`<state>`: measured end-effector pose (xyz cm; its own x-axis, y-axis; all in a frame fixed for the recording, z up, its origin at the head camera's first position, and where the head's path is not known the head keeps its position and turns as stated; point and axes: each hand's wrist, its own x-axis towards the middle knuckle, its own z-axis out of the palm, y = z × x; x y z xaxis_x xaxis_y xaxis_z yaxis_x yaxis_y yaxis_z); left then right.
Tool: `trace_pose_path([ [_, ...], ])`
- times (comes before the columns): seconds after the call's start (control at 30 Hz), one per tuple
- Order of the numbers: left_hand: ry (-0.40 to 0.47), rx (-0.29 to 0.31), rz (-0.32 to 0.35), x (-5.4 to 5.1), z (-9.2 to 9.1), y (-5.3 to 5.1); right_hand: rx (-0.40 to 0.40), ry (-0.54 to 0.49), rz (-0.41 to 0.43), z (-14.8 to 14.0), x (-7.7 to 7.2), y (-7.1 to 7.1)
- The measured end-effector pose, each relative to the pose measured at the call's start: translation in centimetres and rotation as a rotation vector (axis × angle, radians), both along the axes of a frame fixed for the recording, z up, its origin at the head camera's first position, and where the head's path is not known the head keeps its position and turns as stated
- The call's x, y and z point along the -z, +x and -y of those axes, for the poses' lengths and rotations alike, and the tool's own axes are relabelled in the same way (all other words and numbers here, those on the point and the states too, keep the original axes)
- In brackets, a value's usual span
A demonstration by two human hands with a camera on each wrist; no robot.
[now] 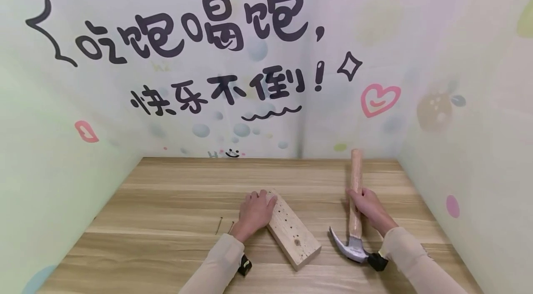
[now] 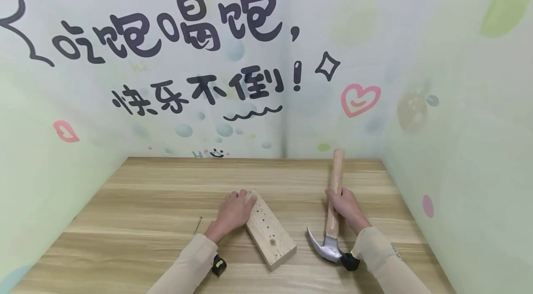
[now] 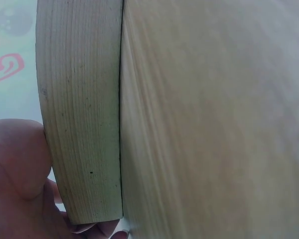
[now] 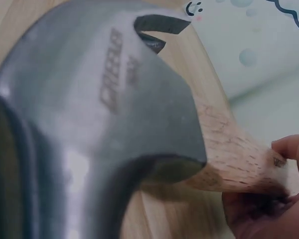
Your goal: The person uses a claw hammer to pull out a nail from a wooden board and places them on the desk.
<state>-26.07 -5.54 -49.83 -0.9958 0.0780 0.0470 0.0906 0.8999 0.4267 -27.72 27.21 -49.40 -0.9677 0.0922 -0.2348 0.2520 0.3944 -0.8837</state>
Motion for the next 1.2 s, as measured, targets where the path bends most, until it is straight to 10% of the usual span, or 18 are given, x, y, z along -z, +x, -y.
trace_pose_path([
  [0.5,-0.002,0.008,-0.007,0.1,-0.2,0.1,0.061,0.328,-0.041,0.0,0.2,-0.2],
  [1.2,0.035,0.04,-0.041,-0.3,1.0,-1.1,0.033,0.453,0.017,0.1,-0.1,-1.1],
])
